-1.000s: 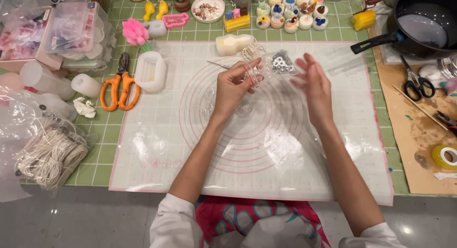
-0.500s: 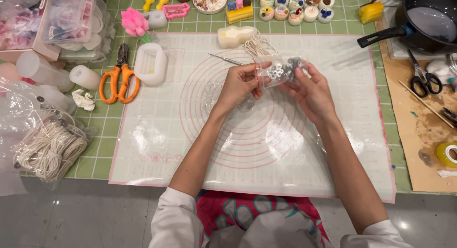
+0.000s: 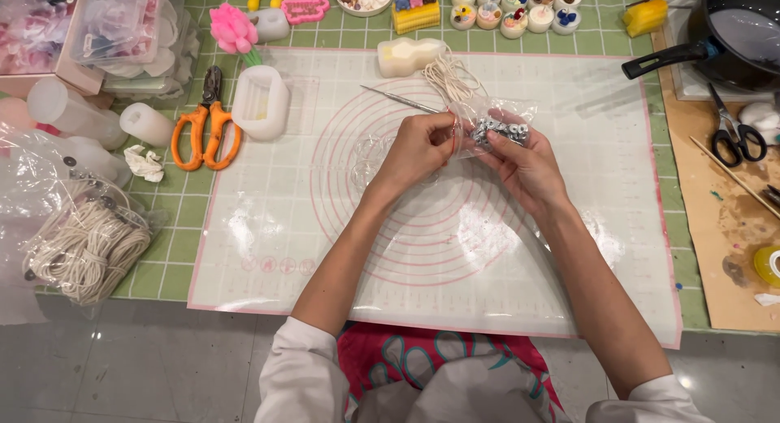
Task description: Preparing candle wicks by threading them through metal sustainers and cutting them to size for candle production.
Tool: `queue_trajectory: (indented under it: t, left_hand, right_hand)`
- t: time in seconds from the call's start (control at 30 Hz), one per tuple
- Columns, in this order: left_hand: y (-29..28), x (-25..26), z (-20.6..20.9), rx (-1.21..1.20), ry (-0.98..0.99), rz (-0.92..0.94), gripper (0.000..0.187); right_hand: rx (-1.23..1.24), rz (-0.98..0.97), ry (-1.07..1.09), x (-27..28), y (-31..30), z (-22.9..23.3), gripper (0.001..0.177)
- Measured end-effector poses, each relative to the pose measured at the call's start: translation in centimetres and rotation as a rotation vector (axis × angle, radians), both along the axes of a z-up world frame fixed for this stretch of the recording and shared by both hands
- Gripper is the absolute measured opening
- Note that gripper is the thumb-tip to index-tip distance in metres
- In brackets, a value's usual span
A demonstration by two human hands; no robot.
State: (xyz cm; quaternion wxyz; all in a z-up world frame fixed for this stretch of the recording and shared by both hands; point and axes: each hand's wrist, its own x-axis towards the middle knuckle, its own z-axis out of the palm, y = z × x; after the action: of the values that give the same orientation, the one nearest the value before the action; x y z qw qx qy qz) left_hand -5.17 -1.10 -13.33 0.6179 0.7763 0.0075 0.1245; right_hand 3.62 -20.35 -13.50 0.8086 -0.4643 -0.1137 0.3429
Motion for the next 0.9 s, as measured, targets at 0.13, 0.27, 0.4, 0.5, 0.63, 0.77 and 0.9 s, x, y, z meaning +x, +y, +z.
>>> queue_trajectory:
  t: [0.13,0.27,0.4,0.5,0.63,0.77,0.9]
  left_hand:
    - [0.0,-0.4,1.0,0.078,-0.023,0.012,0.026]
    - [-0.4,-1.5,4.0,0.199,0.07,-0.018,0.041]
    - [0.5,-0.6,0.3,0.242,0.032,-0.043,0.042]
    - [0.7,0.0,-0.7,0.228,-0.02,-0.019,0.034]
    - [-0.1,-0.4,1.1,0.104,0.086,-0.046,0.031]
    - [-0.8,0.2,-0.4,0.237,0.019,-0.043,0.028]
    - [-1.6,0.4,-0.8,0.398,-0.087,0.034,0.018]
  right_hand:
    - [-0.009,0.012,-0.017,-0.2,0.1,-0.3,0.041]
    - [0.001,-0.028,-0.055,-0.3,0.2,-1.1,0.04]
    - [0.065,-0.001,-0.075,-0.1,0.1,-2.0,0.045]
    - [-0.01,0.064,-0.035,-1.5,0.6,2.4,0.046]
    - [0.005,0.096,-0.101,-0.4,0.1,0.2,0.051]
    - [-0.171,0.004,-0.175,0.2,-0.1,-0.9,0.049]
    - [-0.223,-0.007,-0.214,0.6,-0.2,-0.5,0.049]
